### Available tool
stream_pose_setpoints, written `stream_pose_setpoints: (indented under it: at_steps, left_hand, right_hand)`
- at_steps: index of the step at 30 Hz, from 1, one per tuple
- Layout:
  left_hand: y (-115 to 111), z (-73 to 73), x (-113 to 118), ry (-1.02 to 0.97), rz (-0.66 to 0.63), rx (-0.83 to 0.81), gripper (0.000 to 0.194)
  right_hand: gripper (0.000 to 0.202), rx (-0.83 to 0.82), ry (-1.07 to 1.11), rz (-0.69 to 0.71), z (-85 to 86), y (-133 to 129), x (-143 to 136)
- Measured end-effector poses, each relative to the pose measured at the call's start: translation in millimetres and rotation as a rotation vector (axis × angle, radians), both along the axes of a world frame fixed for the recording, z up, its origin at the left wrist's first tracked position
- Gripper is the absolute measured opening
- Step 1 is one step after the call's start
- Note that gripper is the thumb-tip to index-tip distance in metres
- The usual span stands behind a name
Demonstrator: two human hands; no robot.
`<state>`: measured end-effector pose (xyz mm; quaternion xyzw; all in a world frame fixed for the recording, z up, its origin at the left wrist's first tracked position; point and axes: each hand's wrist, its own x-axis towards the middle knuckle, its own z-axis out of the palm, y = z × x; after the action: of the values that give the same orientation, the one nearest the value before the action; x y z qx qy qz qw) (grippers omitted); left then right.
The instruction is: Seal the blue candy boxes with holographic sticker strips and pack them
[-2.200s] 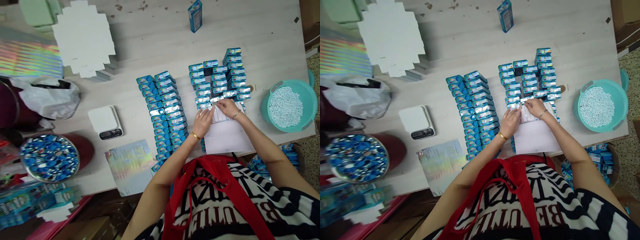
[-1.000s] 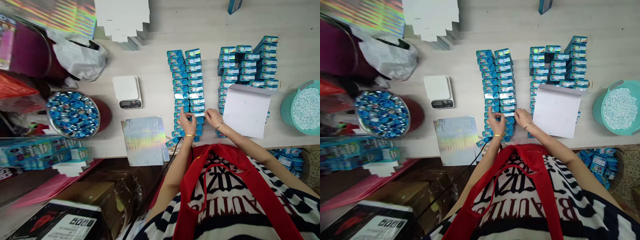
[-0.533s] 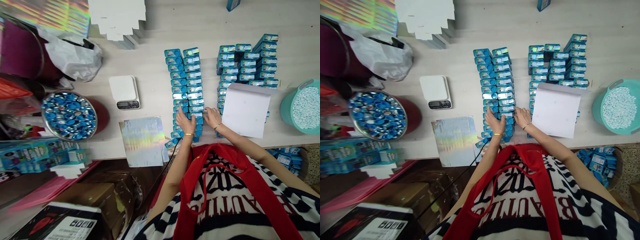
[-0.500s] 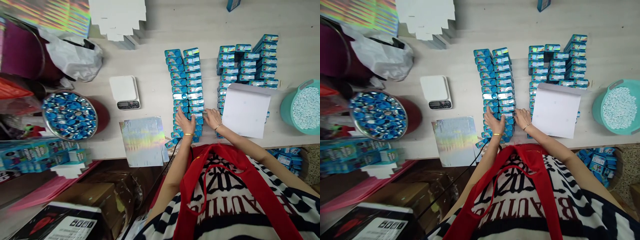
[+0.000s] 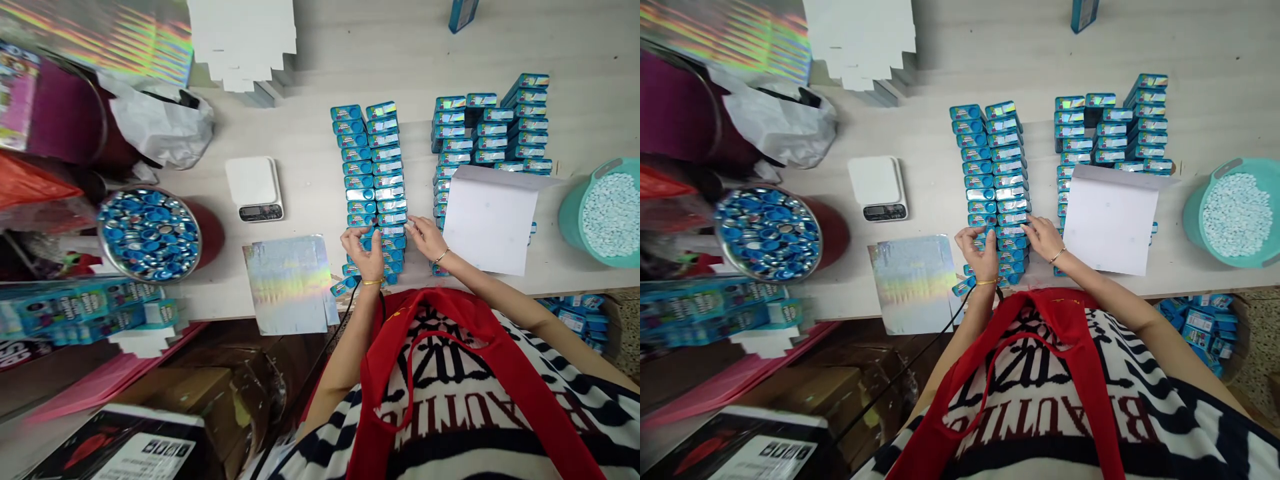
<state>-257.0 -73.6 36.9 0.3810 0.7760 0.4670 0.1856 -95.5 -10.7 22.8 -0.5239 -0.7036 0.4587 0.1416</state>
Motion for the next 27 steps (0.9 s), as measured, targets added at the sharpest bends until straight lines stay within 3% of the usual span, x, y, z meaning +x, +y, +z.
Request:
stream_pose_setpoints:
  at_steps: [3, 6, 10, 14, 18, 21, 27]
  left_hand:
    - [-7, 13.6, 4, -0.218, -0.049, 0.033, 0.021]
    - [-16, 5.4, 10, -0.417, -0.01, -0.038, 0.022]
    - [-24, -20.8, 15, -0.513, 0.073, -0.135, 0.018]
    - [-25, -36.9, 17, -0.333, 0.082, -0.156, 0.014]
    - [-25, -37.9, 20, -0.117, 0.074, -0.273, 0.013]
    - [-26, -34.9, 24, -0.026, 0.071, -0.419, 0.014]
    - [-25, -32.0, 28, 0.097, 0.033, -0.527, 0.014]
  right_hand:
    - [0.05, -0.352, 0.329, -0.212, -0.7, -7, -1]
    - [0.053, -0.539, 0.441, -0.264, -4.7, -17, -2]
    - [0.047, -0.464, 0.432, -0.296, -10.7, -25, 0]
    - [0.034, -0.417, 0.375, -0.287, -18.5, -24, 3]
    - [0.015, -0.405, 0.285, -0.236, -28.3, -19, 1]
    - [0.008, -0.301, 0.17, -0.152, -33.7, -17, 1]
    - [0.032, -0.138, -0.001, -0.025, -37.4, -23, -3]
